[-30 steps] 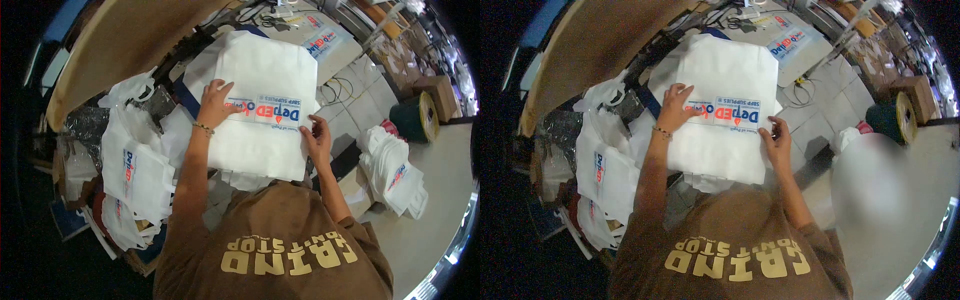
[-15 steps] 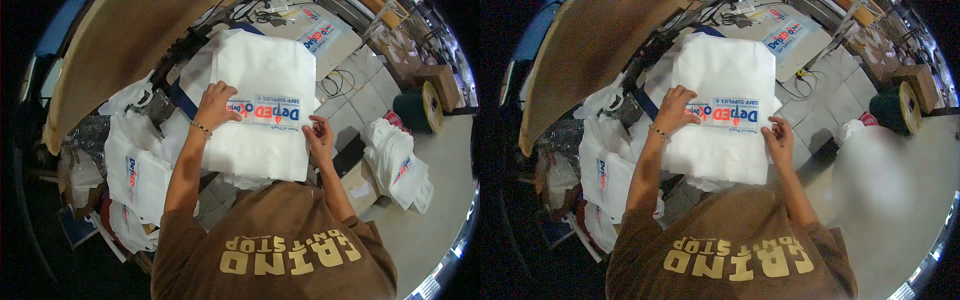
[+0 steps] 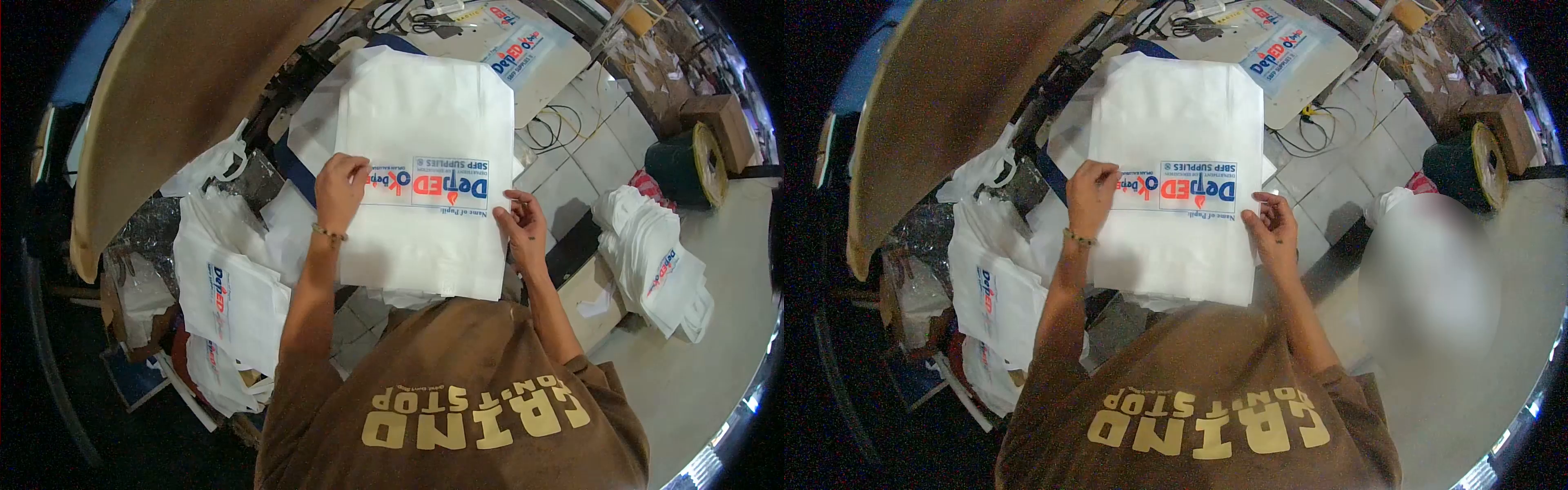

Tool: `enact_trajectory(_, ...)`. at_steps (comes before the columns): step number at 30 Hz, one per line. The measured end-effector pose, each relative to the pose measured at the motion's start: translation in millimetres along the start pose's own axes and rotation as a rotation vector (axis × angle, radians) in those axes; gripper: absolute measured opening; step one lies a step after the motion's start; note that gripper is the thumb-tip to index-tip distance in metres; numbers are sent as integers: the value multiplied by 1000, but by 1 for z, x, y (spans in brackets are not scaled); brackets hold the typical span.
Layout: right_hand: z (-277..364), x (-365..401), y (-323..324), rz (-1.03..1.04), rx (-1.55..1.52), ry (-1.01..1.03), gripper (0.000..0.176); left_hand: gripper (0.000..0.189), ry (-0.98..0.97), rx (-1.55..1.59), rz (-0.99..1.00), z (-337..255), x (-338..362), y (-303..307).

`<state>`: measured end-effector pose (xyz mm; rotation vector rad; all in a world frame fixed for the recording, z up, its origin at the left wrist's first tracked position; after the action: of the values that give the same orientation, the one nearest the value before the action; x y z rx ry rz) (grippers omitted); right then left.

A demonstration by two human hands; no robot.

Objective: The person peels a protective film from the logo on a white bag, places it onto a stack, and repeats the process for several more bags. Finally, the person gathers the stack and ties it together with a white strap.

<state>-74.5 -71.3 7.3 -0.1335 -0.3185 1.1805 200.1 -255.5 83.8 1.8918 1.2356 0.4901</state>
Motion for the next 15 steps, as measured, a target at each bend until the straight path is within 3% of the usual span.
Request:
enact_trajectory(1,-2,0,1,-1,-3,-1,36,9,-37,-20,-121,2,8,-3)
enact_trajectory(2,-3,0,1,-2,-6,-3,36,9,-36,-18,-119,-2,13,-6)
enact_trajectory(5,1,2,-2,-26,-65,-24,37,7,-277,-251,-297,-27,33,-9)
enact_trajectory(15,3,2,-4,-35,-54,-16,35,9,-414,-243,-274,-48,62,-25)
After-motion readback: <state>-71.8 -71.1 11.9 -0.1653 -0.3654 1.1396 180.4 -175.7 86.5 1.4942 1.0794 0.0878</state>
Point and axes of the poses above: each hand's wrist, its own x-axis away from the middle knuckle, its own y-axis out of the back of the hand, z = x × y, the point moved 6 cm from there along -x, towards the middle knuckle, and after that the axes turned 6 degrees about z, right-handed, at the moved point
